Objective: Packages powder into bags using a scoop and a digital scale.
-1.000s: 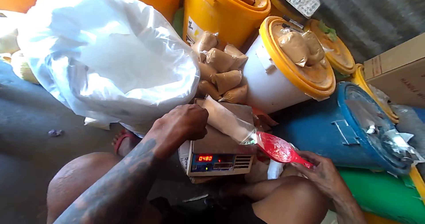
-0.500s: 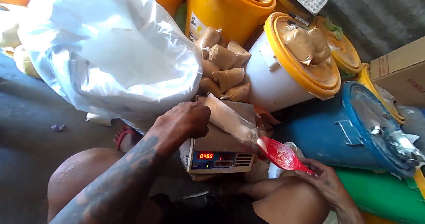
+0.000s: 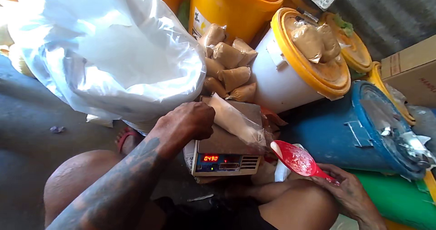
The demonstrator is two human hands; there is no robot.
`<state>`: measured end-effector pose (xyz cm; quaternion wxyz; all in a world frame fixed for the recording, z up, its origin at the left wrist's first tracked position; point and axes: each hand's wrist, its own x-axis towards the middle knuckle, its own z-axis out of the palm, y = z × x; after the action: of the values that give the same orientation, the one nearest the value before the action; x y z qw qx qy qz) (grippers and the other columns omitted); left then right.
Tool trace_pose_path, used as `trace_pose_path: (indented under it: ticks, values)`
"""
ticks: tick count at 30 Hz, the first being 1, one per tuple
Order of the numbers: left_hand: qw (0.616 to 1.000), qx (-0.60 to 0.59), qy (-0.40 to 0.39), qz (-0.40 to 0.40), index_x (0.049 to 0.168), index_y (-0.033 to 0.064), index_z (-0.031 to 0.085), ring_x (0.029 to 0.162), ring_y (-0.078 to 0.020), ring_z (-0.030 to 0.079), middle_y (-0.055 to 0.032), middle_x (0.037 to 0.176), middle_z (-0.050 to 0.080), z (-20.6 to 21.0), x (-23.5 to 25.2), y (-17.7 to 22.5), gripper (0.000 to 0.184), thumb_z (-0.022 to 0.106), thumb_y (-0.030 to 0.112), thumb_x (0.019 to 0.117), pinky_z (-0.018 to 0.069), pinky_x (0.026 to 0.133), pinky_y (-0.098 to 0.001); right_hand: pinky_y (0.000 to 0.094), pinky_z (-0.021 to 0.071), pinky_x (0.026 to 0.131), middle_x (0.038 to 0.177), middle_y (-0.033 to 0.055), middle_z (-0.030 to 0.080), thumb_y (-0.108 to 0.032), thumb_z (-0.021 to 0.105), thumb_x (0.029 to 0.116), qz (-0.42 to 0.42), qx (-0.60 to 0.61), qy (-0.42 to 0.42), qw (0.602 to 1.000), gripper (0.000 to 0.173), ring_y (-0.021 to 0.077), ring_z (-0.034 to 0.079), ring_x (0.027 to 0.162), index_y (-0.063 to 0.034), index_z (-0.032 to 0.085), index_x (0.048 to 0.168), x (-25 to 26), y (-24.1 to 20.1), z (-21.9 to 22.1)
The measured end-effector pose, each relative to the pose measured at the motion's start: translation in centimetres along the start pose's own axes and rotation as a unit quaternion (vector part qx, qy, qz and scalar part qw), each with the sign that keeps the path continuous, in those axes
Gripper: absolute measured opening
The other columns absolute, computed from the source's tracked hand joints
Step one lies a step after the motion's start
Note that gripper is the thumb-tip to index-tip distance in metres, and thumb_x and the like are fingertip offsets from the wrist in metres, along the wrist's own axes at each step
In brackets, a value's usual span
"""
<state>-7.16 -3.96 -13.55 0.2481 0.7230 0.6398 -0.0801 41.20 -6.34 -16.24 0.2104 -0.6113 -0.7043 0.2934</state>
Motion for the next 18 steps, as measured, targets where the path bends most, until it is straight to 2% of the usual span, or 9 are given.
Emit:
trace_pose_path:
  ticks: [7,12,14,18]
  values:
    - [1.0,-0.003,0.013,0.012,0.093,0.0139,0.071,0.073,-0.0242,0.066,-0.0036,0.077,0.065,0.3,-0.1,-0.3,0.021,0.071,0.035,0.0939,0.0532,0.064,-0.0473,0.0217,0.0602,0.079,0.097,0.0018,0.077,-0.025,0.08,0.0765,-0.008,-0.056,-0.017,0.998,0.043,0.0053,0.073,0.086,-0.0061,0.073,0.114,0.9,-1.7,1.3]
    - [1.0,-0.002,0.016,0.012,0.092,0.0144,0.07,0.078,-0.0266,0.066,-0.0052,0.081,0.065,0.2,-0.2,-0.5,0.02,0.07,0.035,0.0937,0.0536,0.066,-0.0502,0.0214,0.0604,0.076,0.098,0.0037,0.077,-0.02,0.081,0.0769,-0.022,-0.035,-0.013,0.999,0.041,0.0055,0.073,0.085,-0.0039,0.073,0.114,1.9,-2.7,2.5]
    - [1.0,-0.007,0.009,0.005,0.094,0.0147,0.071,0.082,-0.0268,0.067,-0.0053,0.084,0.067,0.0,-0.3,-0.3,0.02,0.07,0.034,0.094,0.0547,0.069,-0.0511,0.0233,0.0602,0.077,0.097,0.0042,0.077,-0.021,0.08,0.0765,-0.023,-0.058,-0.008,0.998,0.041,0.0063,0.073,0.085,-0.0042,0.074,0.113,2.1,-2.7,2.6]
    - [1.0,-0.01,0.009,0.009,0.098,0.0137,0.072,0.081,-0.0265,0.068,-0.0055,0.085,0.068,-0.2,-0.4,-0.1,0.021,0.069,0.035,0.0949,0.055,0.069,-0.0509,0.0242,0.0608,0.077,0.096,0.004,0.077,-0.02,0.081,0.0763,-0.022,-0.058,-0.007,0.998,0.039,0.007,0.073,0.083,-0.0048,0.074,0.112,2.2,-2.8,2.4]
